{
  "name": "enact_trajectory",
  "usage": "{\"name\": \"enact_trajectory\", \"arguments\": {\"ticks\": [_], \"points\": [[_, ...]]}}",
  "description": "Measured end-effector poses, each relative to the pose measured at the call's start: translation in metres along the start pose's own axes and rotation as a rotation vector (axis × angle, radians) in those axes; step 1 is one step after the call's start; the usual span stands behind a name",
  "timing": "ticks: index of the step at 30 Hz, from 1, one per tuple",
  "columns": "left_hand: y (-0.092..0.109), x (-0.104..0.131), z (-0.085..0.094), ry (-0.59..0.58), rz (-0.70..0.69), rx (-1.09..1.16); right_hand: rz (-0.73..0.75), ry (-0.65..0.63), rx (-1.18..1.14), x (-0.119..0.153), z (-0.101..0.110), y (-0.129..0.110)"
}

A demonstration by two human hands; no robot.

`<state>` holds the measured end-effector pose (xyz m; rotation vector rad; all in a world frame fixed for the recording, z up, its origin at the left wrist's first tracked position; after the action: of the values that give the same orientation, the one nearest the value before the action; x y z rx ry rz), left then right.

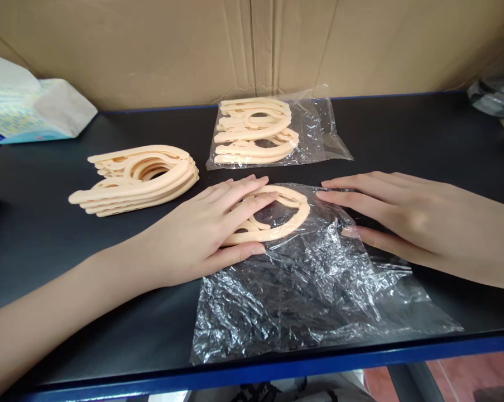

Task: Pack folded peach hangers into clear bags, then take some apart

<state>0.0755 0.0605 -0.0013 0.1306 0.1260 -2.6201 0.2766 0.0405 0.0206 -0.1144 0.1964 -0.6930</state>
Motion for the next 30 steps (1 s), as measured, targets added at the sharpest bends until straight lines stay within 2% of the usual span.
{"name": "enact_trajectory", "arguments": {"ticks": [11, 20, 30], "points": [[-0.0004, -0.0021, -0.002, -0.011, 0.007, 0.022, 0.044, -0.004, 0.039, -0.0004, 0.0001, -0.0036], [-0.0004, -0.0027, -0.001, -0.015, 0.013, 0.02, -0.03, -0.027, -0.022, -0.0007, -0.0006, 0.0005], [0.0009, -0.0039, 0.0006, -0.046, 0.01, 0.015, -0.002, -0.018, 0.02, 0.0008, -0.0022, -0.0024]]}}
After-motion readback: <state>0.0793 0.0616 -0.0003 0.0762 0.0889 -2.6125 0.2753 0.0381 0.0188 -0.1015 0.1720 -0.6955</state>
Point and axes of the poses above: each hand's wrist, its own x-axis away from the middle knuckle, its own z-axis out of the back of the hand, y = z × x, the point moved 8 cm from there along -x, towards the middle knuckle, and after that the axes turned 11 degrees about -x, right-handed, at the moved point
